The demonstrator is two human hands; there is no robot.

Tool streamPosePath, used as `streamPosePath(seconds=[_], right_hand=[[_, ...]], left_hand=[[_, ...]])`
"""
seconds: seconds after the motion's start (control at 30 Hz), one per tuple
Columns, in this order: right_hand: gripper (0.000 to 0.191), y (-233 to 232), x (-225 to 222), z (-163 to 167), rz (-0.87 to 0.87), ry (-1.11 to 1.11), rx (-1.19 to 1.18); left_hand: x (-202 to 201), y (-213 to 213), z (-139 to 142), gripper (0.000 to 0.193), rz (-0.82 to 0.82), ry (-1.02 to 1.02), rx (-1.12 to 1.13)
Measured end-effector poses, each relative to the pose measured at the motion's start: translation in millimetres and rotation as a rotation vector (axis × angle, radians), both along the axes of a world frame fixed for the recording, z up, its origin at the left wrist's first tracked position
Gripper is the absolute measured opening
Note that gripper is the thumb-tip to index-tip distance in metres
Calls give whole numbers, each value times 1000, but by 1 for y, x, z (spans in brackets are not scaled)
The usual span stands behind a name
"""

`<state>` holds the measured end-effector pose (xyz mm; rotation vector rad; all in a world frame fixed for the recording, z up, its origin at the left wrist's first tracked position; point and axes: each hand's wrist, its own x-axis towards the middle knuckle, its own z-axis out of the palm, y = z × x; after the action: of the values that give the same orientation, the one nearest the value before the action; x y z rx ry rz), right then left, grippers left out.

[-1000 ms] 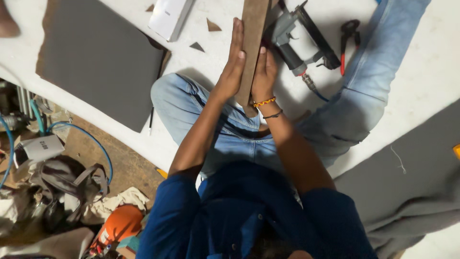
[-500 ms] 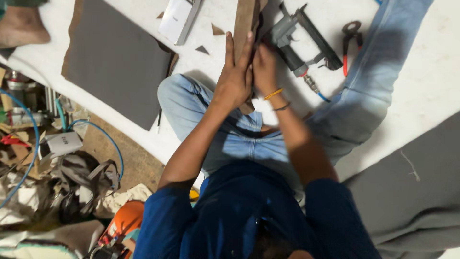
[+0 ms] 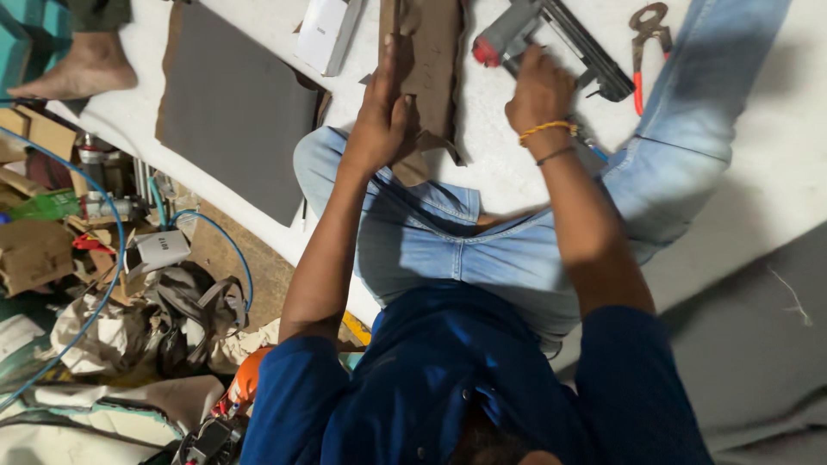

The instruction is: The person sits on the workshop floor and stretches brown fabric over a wooden frame board, folding the fabric edges around the back. They use a pneumatic staple gun to fasten the fabric to the frame, pressing and smoothing the fabric between staples, and use pliers at one point.

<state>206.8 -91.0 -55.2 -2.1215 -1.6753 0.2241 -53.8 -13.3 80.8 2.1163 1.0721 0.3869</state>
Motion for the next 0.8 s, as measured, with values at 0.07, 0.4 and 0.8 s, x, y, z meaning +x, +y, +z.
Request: streamPosePath(seconds=[0.07,0.4,0.8], right_hand=[[48,-4,18,19,-18,242,27],[31,-17,13,99,420,848,-13],[31,4,14,90,413,800,-30]], left_hand=[[-5,2,-4,78,-11,-9,9],[-13,7,-3,87,-40,-32,30],[-18,9,-7,114,-64,-24,55]])
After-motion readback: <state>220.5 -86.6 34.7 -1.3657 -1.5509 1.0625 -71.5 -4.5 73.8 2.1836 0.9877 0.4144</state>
